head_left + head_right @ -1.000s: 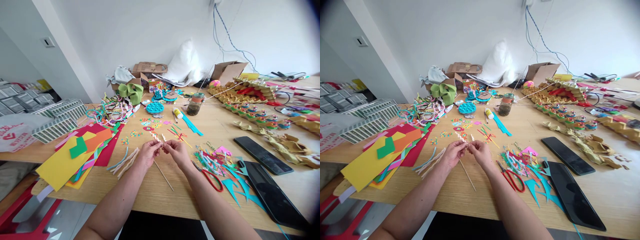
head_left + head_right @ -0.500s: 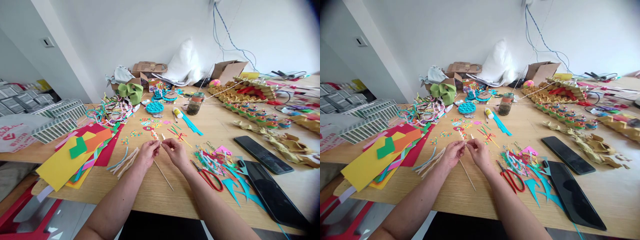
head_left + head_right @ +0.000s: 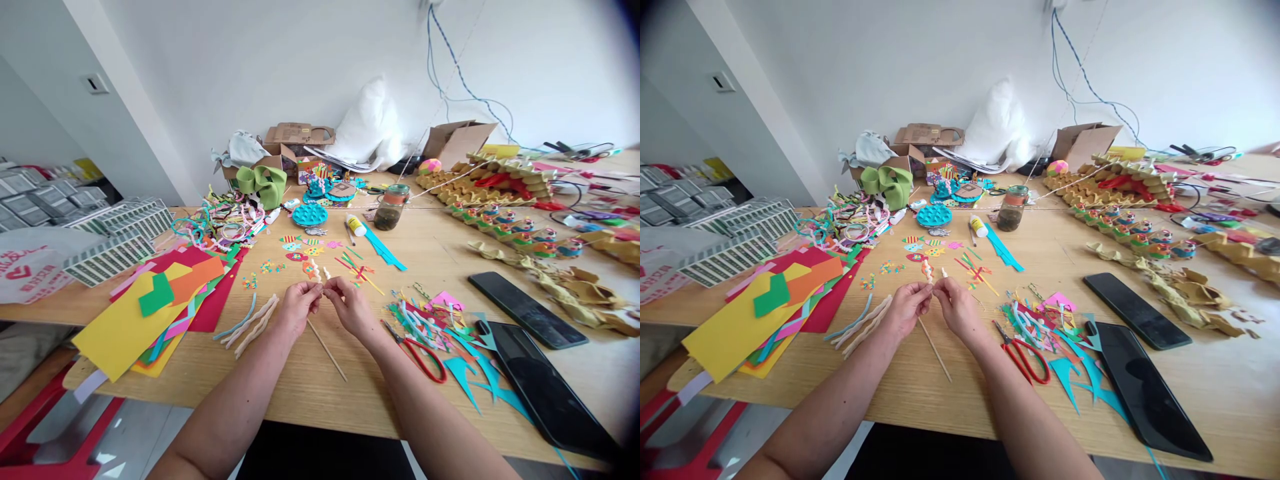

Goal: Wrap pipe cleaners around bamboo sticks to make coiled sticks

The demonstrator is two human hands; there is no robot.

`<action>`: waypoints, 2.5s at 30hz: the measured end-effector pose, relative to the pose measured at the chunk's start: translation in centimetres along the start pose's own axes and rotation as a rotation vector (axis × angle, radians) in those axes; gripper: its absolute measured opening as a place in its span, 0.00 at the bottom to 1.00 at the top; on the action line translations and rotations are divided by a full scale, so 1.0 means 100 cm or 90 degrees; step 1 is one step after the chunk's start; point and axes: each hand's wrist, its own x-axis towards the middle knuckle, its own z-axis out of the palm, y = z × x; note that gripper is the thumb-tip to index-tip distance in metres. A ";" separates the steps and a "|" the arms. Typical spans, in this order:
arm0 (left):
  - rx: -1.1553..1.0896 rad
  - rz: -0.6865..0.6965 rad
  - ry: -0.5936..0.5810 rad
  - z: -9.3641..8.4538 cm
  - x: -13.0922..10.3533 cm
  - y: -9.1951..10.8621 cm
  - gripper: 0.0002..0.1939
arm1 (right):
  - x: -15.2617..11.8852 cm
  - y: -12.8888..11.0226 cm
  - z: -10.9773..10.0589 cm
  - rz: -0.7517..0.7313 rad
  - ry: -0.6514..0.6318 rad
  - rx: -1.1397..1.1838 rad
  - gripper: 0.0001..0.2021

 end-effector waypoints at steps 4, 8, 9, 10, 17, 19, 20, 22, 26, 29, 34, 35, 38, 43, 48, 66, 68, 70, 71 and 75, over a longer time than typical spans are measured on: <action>0.013 0.022 0.028 0.002 -0.001 -0.001 0.17 | -0.001 -0.001 0.001 -0.020 0.005 -0.032 0.07; 0.018 0.030 0.034 0.003 -0.002 -0.002 0.17 | -0.001 -0.002 0.001 -0.031 0.005 -0.044 0.07; 0.015 0.026 0.028 0.003 -0.002 -0.002 0.17 | -0.001 -0.002 0.000 -0.035 0.000 -0.044 0.07; 0.011 0.020 0.022 0.003 -0.002 -0.002 0.17 | 0.000 -0.002 -0.001 -0.040 -0.006 -0.043 0.07; -0.010 -0.019 0.007 0.002 -0.001 -0.001 0.17 | 0.002 -0.003 -0.003 -0.015 -0.005 0.009 0.07; -0.014 -0.008 0.020 0.002 -0.001 0.000 0.17 | 0.003 -0.001 -0.001 0.048 0.018 0.091 0.08; -0.014 0.000 0.029 0.001 0.000 0.001 0.16 | 0.003 0.000 0.000 0.084 0.026 0.142 0.10; -0.011 0.016 0.043 0.001 0.000 0.001 0.16 | 0.004 0.002 0.000 0.156 0.016 0.239 0.15; 0.011 0.048 0.019 0.001 -0.001 -0.001 0.15 | 0.005 0.002 0.000 0.253 -0.055 0.374 0.21; 0.018 0.061 0.007 0.002 -0.002 -0.003 0.14 | 0.003 0.001 0.001 0.291 -0.054 0.449 0.20; -0.013 0.022 -0.014 0.003 -0.003 -0.001 0.15 | 0.003 0.001 0.003 0.334 -0.042 0.537 0.18; -0.024 0.007 -0.023 0.003 -0.003 -0.001 0.15 | 0.003 0.001 0.003 0.334 -0.044 0.542 0.18; -0.054 -0.020 -0.042 0.003 -0.003 0.002 0.15 | 0.002 0.000 0.002 0.321 -0.062 0.535 0.17; -0.080 -0.015 -0.015 0.002 -0.002 0.004 0.15 | 0.002 0.001 0.004 0.307 -0.096 0.514 0.16; -0.107 -0.028 -0.027 0.002 -0.001 0.004 0.14 | 0.001 0.003 0.006 0.312 -0.100 0.524 0.16; -0.163 -0.043 -0.024 0.001 0.001 0.000 0.12 | -0.001 0.000 0.008 0.299 -0.085 0.553 0.12; -0.165 -0.044 -0.021 0.002 0.000 0.000 0.12 | -0.001 0.000 0.008 0.298 -0.080 0.552 0.12; -0.167 -0.042 -0.014 0.002 0.000 0.001 0.12 | 0.000 0.000 0.008 0.298 -0.075 0.549 0.13; -0.167 -0.041 -0.011 0.002 0.000 0.001 0.13 | 0.000 0.000 0.008 0.299 -0.072 0.547 0.13; -0.167 -0.034 -0.004 0.001 0.001 0.003 0.14 | 0.000 0.001 0.007 0.314 -0.079 0.543 0.15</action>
